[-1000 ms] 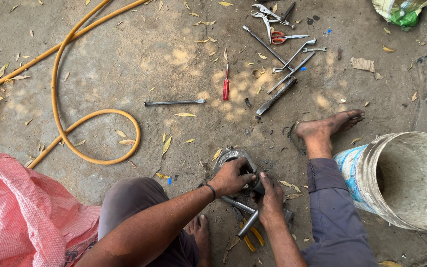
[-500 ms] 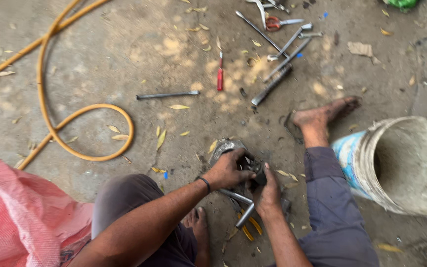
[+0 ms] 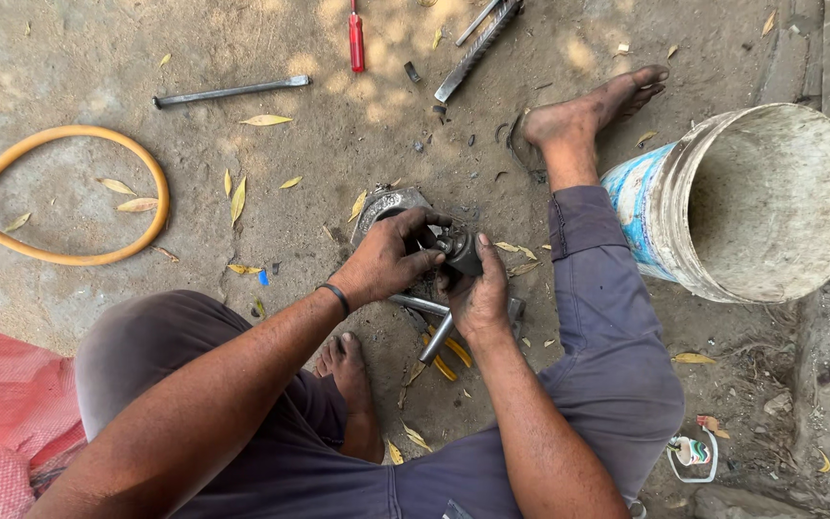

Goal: The person sits on the ground and uses a hammer and pliers to work on a metal part, repeatedly striking and adjusting it.

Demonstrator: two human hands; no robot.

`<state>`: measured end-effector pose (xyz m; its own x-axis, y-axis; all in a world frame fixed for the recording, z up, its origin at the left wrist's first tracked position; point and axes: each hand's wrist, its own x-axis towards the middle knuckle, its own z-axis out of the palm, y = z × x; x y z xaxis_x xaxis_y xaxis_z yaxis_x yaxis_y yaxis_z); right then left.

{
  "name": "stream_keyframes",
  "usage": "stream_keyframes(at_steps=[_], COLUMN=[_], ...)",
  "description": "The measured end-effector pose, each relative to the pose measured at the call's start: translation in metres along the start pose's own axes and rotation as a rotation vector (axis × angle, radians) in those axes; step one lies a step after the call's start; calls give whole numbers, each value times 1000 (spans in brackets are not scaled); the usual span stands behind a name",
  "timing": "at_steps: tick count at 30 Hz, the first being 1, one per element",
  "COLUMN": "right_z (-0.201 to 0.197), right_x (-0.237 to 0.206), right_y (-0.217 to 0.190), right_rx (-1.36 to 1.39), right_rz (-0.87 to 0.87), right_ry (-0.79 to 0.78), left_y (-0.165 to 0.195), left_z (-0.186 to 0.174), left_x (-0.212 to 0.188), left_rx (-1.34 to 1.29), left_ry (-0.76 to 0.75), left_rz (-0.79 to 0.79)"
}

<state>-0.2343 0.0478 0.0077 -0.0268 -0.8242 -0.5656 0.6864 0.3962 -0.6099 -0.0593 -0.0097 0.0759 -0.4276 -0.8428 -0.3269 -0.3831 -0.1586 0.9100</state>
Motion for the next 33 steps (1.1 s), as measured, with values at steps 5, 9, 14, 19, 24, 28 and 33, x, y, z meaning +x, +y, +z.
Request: stream_keyframes(at_steps=[5,9,14,19,24,28,33], right_z=[4,5,5,4,6,5,-4], right_x=[-3,-4,-3,-4,-5,-4,-2], right_y=[-3,-1,2,4,3,4,10], right_rx=[14,-29,-92,-147,-87,-58,18], right_rz=[-38,-40,-63,-63,-63,-47,18], right_ry=[-74,-88,-51,-65,-109,-100,-89], left_y=[-10,-14,-16,-20,-23,-23,-24], left_z=[-4,-10,-8,-6,-7,-7,-6], left_x=[0,-3,-7,-7,-7,-8,-8], left_rx=[-224,-84,82,94,78,80,67], left_ry=[-41,4,-9,30,30,44,46], left_rz=[-121,20,135,66,82,102,61])
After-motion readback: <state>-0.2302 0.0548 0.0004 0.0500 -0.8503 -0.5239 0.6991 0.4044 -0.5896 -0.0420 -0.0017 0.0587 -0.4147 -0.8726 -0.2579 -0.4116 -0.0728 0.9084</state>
